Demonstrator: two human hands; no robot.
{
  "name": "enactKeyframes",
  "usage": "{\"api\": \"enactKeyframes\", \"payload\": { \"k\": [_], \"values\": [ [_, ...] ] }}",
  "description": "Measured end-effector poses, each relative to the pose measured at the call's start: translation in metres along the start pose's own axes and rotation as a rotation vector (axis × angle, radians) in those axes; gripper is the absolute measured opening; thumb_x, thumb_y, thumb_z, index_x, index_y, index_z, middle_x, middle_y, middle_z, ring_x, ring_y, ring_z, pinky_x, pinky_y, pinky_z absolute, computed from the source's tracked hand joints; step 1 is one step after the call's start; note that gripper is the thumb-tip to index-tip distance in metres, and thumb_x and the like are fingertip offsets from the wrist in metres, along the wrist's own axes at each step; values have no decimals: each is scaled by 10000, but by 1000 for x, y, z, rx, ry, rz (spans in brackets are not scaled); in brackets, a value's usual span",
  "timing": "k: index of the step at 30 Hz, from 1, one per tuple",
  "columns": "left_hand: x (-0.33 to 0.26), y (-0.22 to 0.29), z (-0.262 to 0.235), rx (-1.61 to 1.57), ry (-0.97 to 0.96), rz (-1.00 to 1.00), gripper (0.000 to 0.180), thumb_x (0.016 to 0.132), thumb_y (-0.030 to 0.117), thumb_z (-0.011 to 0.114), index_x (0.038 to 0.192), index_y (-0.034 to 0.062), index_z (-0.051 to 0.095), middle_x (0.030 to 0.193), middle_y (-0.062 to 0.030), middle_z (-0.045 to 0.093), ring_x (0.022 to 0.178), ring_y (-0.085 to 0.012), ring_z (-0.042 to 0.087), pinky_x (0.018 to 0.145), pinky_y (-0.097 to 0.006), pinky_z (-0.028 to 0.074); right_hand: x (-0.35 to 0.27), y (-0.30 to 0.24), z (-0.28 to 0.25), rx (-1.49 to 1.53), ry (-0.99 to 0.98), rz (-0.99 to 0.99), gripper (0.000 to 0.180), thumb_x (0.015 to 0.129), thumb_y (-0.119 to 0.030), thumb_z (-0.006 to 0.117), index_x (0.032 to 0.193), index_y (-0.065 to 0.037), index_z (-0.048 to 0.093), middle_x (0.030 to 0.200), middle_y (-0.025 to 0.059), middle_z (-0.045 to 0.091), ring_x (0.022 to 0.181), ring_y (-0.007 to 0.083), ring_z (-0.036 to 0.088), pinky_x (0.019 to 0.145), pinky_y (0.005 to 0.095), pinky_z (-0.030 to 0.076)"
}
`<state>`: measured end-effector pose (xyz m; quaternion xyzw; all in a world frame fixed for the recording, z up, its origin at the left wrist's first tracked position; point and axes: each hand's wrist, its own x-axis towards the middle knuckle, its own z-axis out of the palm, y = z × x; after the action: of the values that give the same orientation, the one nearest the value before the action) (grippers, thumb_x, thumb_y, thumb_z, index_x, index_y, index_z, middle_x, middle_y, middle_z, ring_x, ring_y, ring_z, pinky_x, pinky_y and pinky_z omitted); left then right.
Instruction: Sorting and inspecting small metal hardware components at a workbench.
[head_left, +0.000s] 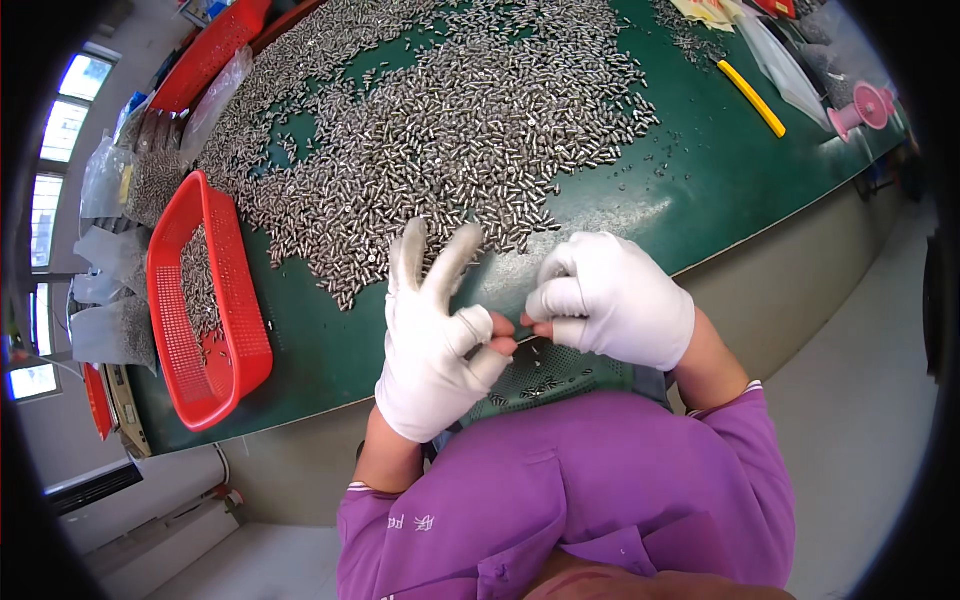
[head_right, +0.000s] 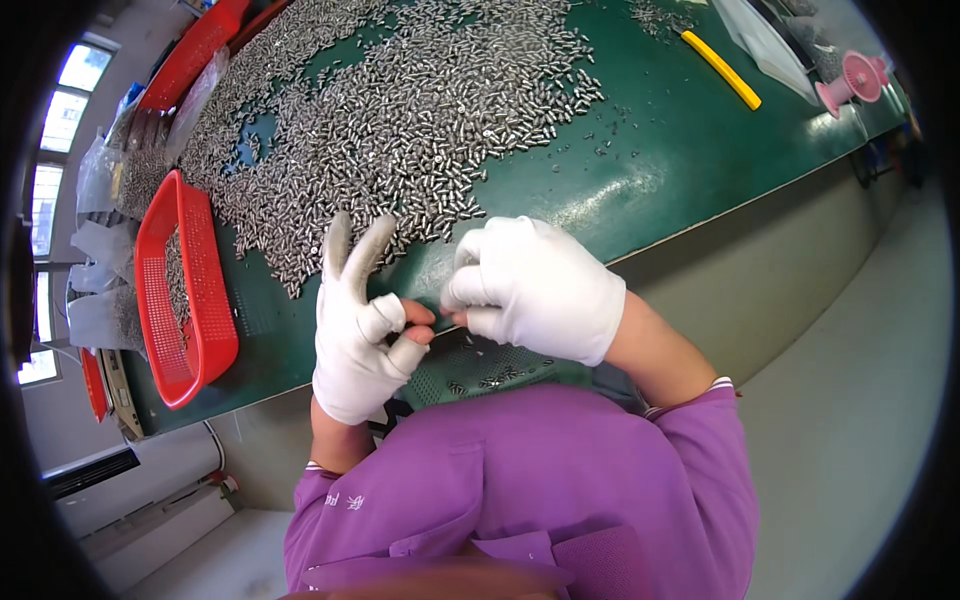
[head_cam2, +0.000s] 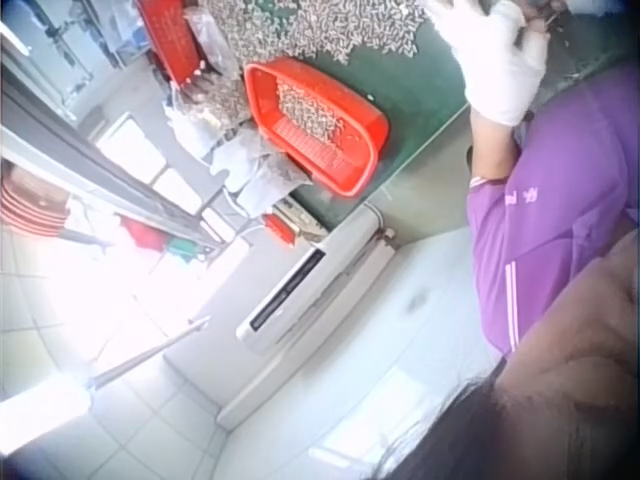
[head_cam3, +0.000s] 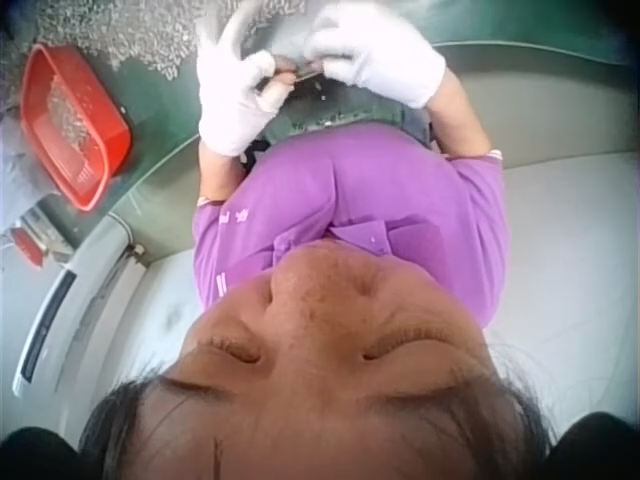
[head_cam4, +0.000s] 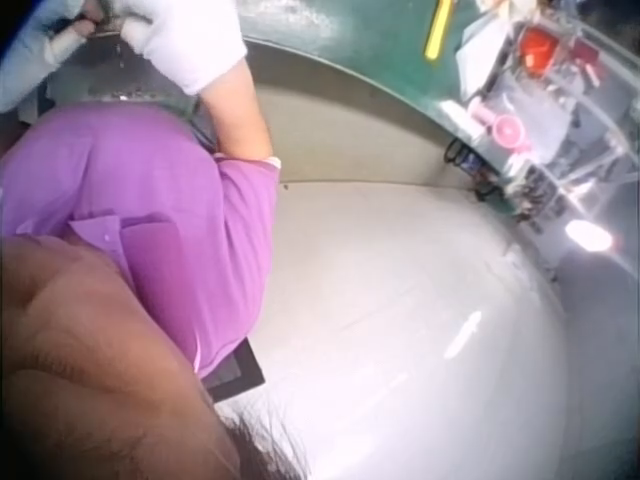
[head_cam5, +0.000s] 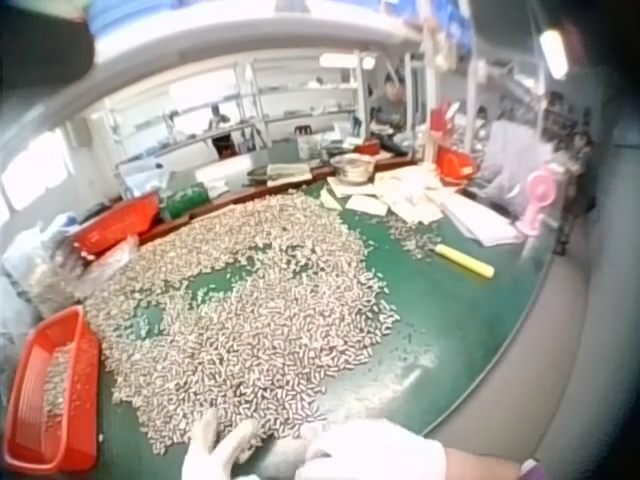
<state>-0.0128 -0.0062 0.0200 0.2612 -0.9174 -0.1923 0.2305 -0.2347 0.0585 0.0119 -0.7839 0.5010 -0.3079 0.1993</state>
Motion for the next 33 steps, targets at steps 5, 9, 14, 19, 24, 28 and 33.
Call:
{"api": "enactKeyframes", "payload": {
  "k": [5,9,14,19,24,28,33],
  "values": [
    [4,-6,18,190,254,-196,232,717,108,792,902,103,652,1477,-202,481,1393,-545,349,1120,-627,337,12,-3,10,-365,359,185,91,810,-219,739,870,-157,711,873,37,635,822,264,627,715,399,525],
    [13,-4,20,299,245,-204,217,724,101,780,900,120,654,1465,-208,491,1386,-542,357,1143,-628,309,19,-6,16,-460,323,188,89,810,-215,731,846,-146,686,869,36,616,815,258,624,699,401,525],
    [13,-7,24,315,276,-211,160,733,100,770,849,110,660,1456,-219,496,1382,-545,357,1148,-631,297,23,-12,22,-461,260,159,89,808,-193,703,810,-129,641,847,41,589,803,257,617,692,398,523],
    [8,-3,23,238,230,-226,144,740,97,761,842,86,661,1468,-226,479,1386,-559,337,1141,-644,300,21,-14,25,-344,183,110,71,821,-187,695,849,-137,653,858,41,597,806,259,620,697,402,525],
    [6,-3,23,205,215,-234,142,743,101,761,837,83,657,1471,-228,474,1384,-562,339,1136,-648,308,16,-15,28,-292,267,173,92,827,-211,704,893,-151,680,881,33,617,857,260,625,738,406,522],
    [7,-3,23,208,213,-233,142,744,103,764,831,80,653,1471,-223,476,1388,-554,339,1132,-644,315,15,-19,30,-297,296,202,115,819,-240,712,880,-150,675,873,34,613,855,261,622,735,409,518],
    [6,-1,23,188,201,-246,139,741,99,764,821,78,653,1475,-205,480,1394,-543,338,1131,-637,320,20,-23,32,-328,249,244,135,779,-222,763,878,-147,711,882,42,642,817,278,623,733,411,522]
  ]
}}
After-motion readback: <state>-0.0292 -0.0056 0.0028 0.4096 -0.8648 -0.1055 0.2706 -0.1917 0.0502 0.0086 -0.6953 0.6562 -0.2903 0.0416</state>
